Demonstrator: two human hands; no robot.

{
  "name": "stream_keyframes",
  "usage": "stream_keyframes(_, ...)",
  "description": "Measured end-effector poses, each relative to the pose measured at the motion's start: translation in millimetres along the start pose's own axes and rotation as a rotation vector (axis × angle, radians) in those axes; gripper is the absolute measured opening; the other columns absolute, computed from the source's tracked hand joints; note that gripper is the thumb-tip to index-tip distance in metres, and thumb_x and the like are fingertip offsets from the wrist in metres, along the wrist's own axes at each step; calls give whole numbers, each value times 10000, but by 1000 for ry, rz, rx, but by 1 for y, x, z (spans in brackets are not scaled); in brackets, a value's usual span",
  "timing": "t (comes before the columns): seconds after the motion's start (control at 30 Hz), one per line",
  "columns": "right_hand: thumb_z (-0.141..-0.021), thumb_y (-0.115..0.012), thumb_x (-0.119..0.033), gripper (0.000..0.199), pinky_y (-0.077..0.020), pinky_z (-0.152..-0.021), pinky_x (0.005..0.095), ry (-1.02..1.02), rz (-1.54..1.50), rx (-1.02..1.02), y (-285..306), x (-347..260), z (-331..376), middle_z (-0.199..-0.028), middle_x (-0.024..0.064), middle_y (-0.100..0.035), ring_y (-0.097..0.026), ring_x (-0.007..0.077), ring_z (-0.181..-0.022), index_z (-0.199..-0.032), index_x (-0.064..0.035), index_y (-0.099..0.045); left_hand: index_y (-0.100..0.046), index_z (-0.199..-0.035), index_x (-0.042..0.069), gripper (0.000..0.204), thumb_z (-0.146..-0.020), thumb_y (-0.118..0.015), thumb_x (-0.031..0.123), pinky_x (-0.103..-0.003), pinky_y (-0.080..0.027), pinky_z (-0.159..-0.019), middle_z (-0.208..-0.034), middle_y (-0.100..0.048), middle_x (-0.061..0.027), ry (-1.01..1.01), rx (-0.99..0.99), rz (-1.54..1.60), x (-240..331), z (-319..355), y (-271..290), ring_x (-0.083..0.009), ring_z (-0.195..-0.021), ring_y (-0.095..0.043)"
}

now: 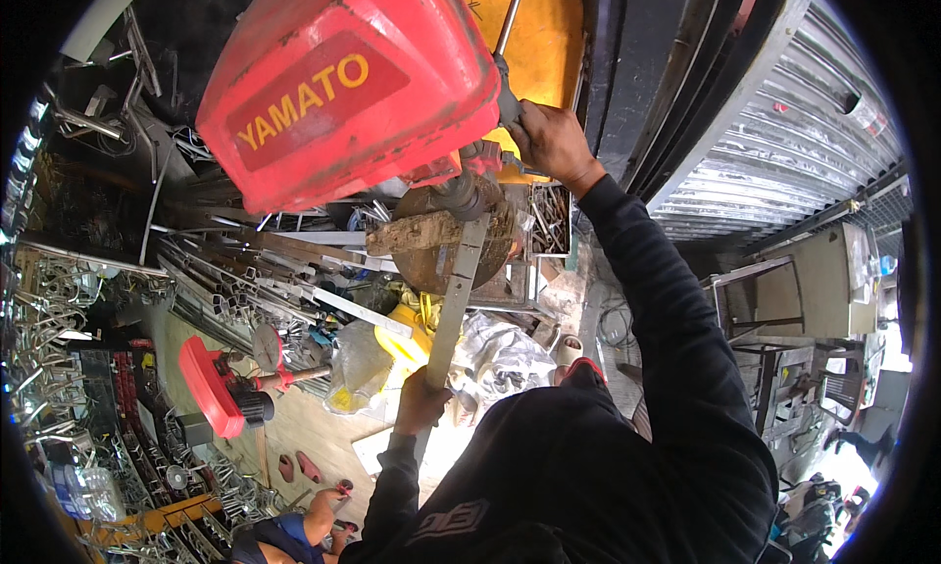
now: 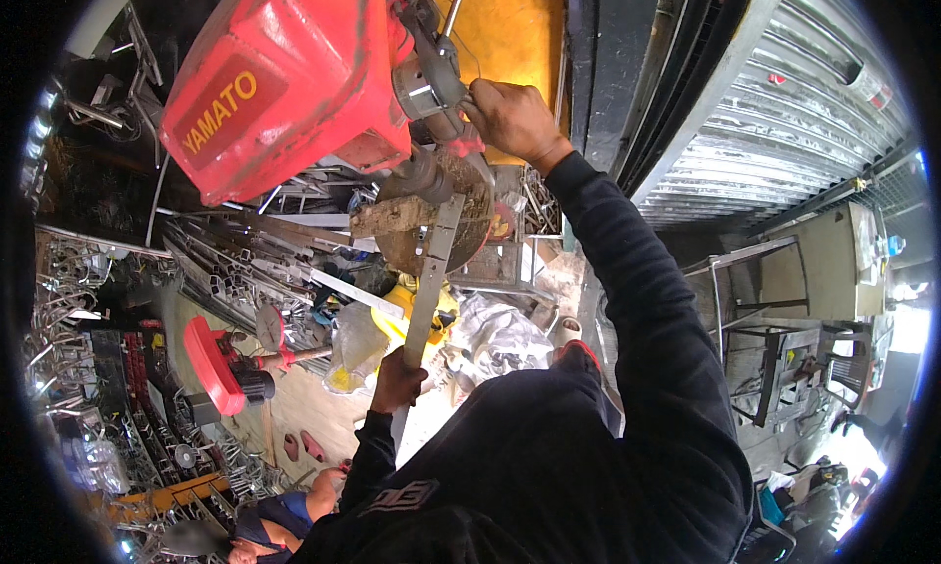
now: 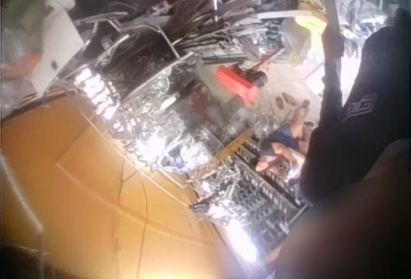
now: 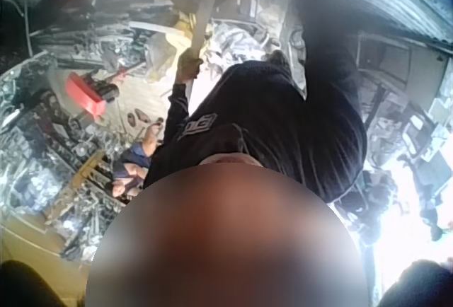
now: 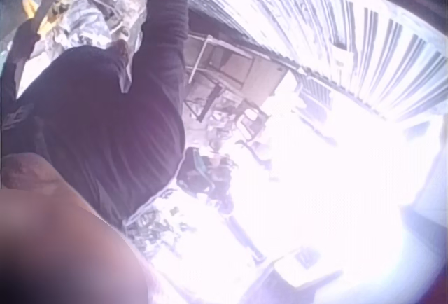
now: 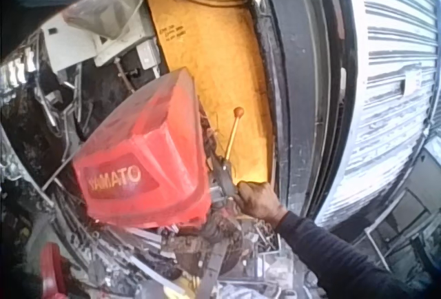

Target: The person positions a metal bar under a drill press and operates the machine to drill holes. They repeatedly adjust the bar and the drill press handle, then remove the bar to inspect the drilled holes.

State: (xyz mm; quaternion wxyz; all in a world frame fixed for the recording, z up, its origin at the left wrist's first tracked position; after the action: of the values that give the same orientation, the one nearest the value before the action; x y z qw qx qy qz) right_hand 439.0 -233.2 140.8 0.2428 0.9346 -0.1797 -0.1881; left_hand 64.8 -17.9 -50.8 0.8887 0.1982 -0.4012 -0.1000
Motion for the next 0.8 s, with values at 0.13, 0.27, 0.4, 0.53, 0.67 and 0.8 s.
stream_keyframes(0.13, -994, -675, -264, 269, -510, -603, 498, -82, -66, -54, 0, -3, 1, -724, 181, -620, -642, 418, -674, -910, -52, -532, -605, -1051, 2, 250, -845, -721, 83, -315, -498, -394, -671, -617, -52, -13, -1, 64, 1, 4, 7, -134, -468, -583)
stream_keyframes(0.27, -1037, -621, -290, 274, -501, -621, 529, -159, -100, -107, 9, -11, 4, -734, 218, -621, -641, 446, -694, -938, -50, -534, -627, -1162, -5, 329, -857, -710, 89, -323, -501, -397, -671, -624, -53, -31, 1, 29, 5, 8, 15, -133, -468, -584)
stream_keyframes(0.4, -1062, -576, -309, 287, -474, -632, 569, -232, -129, -148, 17, -21, 6, -747, 258, -617, -625, 487, -724, -968, -41, -537, -647, -1224, 20, 377, -862, -725, 89, -300, -473, -430, -653, -598, -21, -93, 8, 37, 16, 18, 20, -111, -488, -567)
stream_keyframes(0.53, -1072, -555, -305, 293, -453, -637, 586, -271, -118, -193, 26, -32, 7, -720, 285, -596, -607, 514, -735, -982, -27, -543, -665, -1192, 37, 326, -894, -769, 122, -282, -445, -424, -635, -570, 3, -155, -41, 72, 30, 30, 21, -83, -484, -539)
stream_keyframes(0.67, -1084, -539, -306, 329, -445, -640, 580, -282, -124, -218, 42, -48, 5, -730, 297, -592, -592, 522, -749, -945, -8, -567, -655, -1173, 20, 405, -914, -825, 280, -279, -432, -427, -643, -571, -2, -111, -26, -11, 31, 32, 29, -85, -474, -518)
stream_keyframes(0.8, -1081, -540, -294, 355, -466, -651, 577, -283, -121, -264, 56, -60, 0, -742, 301, -611, -605, 517, -747, -908, 11, -596, -644, -1162, 18, 415, -929, -805, 321, -295, -438, -444, -646, -570, -6, -127, -84, -3, 31, 31, 30, -102, -473, -510)
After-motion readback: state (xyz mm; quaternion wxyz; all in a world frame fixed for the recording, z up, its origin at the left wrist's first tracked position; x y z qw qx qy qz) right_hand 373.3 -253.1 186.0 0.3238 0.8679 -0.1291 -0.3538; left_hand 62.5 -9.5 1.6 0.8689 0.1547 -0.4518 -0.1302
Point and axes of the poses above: each hand's wrist, its own z-axis away from the middle knuckle, its own y-axis out of the back of the hand, x = y × z, the point moved 9 cm from there along -z, towards the middle knuckle
